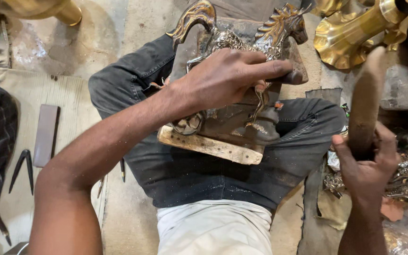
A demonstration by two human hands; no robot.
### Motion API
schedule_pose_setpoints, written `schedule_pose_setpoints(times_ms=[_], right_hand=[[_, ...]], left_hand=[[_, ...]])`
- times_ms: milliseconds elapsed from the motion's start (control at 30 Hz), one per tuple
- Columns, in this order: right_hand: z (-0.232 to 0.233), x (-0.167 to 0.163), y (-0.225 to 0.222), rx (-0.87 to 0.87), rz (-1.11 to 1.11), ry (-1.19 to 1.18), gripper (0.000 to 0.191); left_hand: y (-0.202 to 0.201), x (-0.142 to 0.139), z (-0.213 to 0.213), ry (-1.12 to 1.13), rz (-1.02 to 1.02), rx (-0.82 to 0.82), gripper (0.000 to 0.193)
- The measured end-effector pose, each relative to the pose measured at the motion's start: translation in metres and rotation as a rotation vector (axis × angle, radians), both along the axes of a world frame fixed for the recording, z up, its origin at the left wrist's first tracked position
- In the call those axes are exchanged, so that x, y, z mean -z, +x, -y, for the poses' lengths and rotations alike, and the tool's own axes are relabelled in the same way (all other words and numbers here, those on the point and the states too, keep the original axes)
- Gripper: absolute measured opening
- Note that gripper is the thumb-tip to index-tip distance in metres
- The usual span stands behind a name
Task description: The person sits on the floor with a brass horse figurine resting on a wooden board on their lap. They hold a punch/chisel against the figurine's surface and strike it with a wooden mallet, repositioning the punch repeatedly to work different spots, and turn the figurine to reach other sides.
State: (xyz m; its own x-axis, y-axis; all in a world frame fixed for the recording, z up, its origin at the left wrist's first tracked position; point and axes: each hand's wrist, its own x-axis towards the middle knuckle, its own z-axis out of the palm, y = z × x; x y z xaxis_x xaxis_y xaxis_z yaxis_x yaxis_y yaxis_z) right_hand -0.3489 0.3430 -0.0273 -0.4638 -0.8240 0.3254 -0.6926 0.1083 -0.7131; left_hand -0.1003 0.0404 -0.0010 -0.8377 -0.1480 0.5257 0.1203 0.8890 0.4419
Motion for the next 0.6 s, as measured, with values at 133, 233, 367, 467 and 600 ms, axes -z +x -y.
schedule_pose_setpoints(times_ms=[133, 233, 367, 467, 600], right_hand=[[0.005, -0.017, 0.0, 0.027, -0.245, -0.017, 0.041], [0.009, -0.028, 0.002, -0.007, -0.269, 0.086, 0.034], [0.012, -0.04, 0.004, -0.04, -0.292, 0.023, 0.054], [0.012, -0.044, 0.002, -0.057, -0.548, 0.13, 0.055], [0.007, -0.038, 0.0, -0.035, -0.44, 0.118, 0.051]], left_hand=[[0.001, 0.004, 0.001, -0.058, -0.018, 0.0, 0.064], [0.0, 0.005, 0.002, -0.074, -0.034, 0.005, 0.066], [-0.003, 0.004, 0.002, -0.068, -0.006, 0.006, 0.065], [-0.002, 0.002, 0.0, -0.048, -0.006, 0.002, 0.06], [-0.003, -0.002, 0.0, -0.039, 0.021, -0.006, 0.059]])
